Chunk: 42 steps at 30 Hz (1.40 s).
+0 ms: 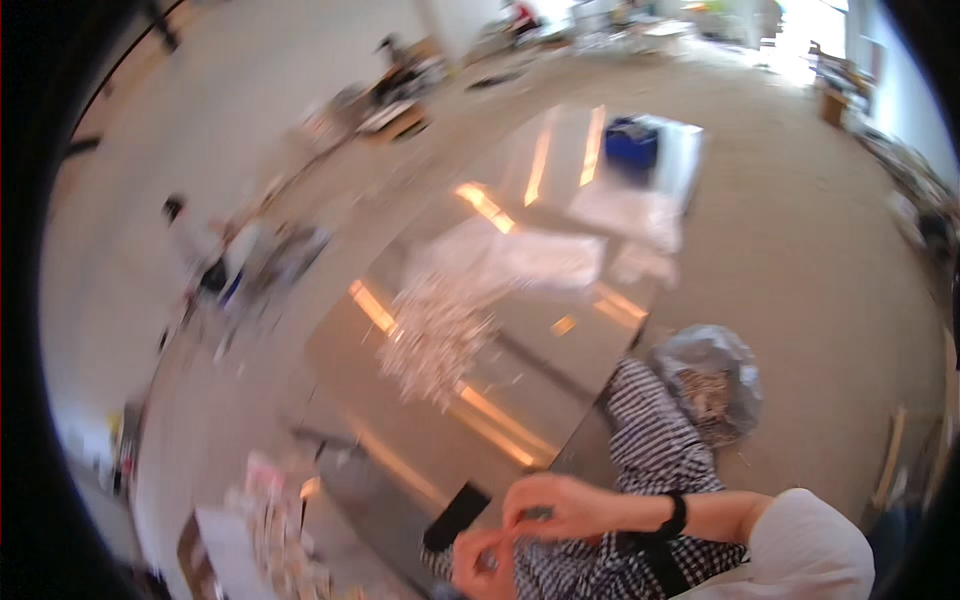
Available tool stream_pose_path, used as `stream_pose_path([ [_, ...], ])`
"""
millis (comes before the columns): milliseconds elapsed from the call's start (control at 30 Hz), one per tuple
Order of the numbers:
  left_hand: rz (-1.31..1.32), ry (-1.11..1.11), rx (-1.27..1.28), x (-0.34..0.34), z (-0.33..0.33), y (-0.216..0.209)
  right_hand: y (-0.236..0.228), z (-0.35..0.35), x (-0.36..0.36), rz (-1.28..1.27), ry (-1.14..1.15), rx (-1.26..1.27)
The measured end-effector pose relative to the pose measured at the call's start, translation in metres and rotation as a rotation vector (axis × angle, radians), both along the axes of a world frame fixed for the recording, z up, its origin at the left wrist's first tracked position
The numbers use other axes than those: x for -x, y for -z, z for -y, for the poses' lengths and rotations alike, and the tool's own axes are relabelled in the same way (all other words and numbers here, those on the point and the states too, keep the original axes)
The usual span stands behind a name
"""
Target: Sorting and counting cotton swabs on a metal table and placing them into a plastic bag.
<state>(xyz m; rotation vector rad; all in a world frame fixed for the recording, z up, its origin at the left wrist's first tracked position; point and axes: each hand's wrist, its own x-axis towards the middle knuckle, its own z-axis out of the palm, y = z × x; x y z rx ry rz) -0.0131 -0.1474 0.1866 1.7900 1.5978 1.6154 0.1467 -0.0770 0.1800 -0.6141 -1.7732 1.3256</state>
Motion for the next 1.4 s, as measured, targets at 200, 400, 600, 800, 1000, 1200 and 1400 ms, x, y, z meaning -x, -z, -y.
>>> stream_pose_path([
  [200,0.199,0.106,0.216,0.013,0.010,0.010,-0.003,0.002,-0.002,0.173,0.130,-0.103],
  [400,0.267,0.018,0.238,0.032,0.025,0.034,0.004,0.004,0.015,0.204,0.091,0.066],
  [600,0.625,-0.373,0.444,0.097,0.044,0.113,0.023,-0.001,0.027,0.302,0.073,0.184],
  [800,0.800,-0.631,0.302,0.246,0.048,0.107,0.045,-0.009,0.019,0.388,0.089,0.234],
  [1000,1.286,-0.788,-0.240,0.368,0.048,0.074,0.050,-0.011,0.027,0.459,0.074,0.186],
  [1200,0.655,-0.928,0.311,0.330,0.084,0.153,0.051,-0.008,0.031,0.493,0.072,0.136],
  [1400,0.004,-1.105,0.525,0.266,0.130,0.197,0.057,-0.013,0.019,0.547,0.067,0.105],
])
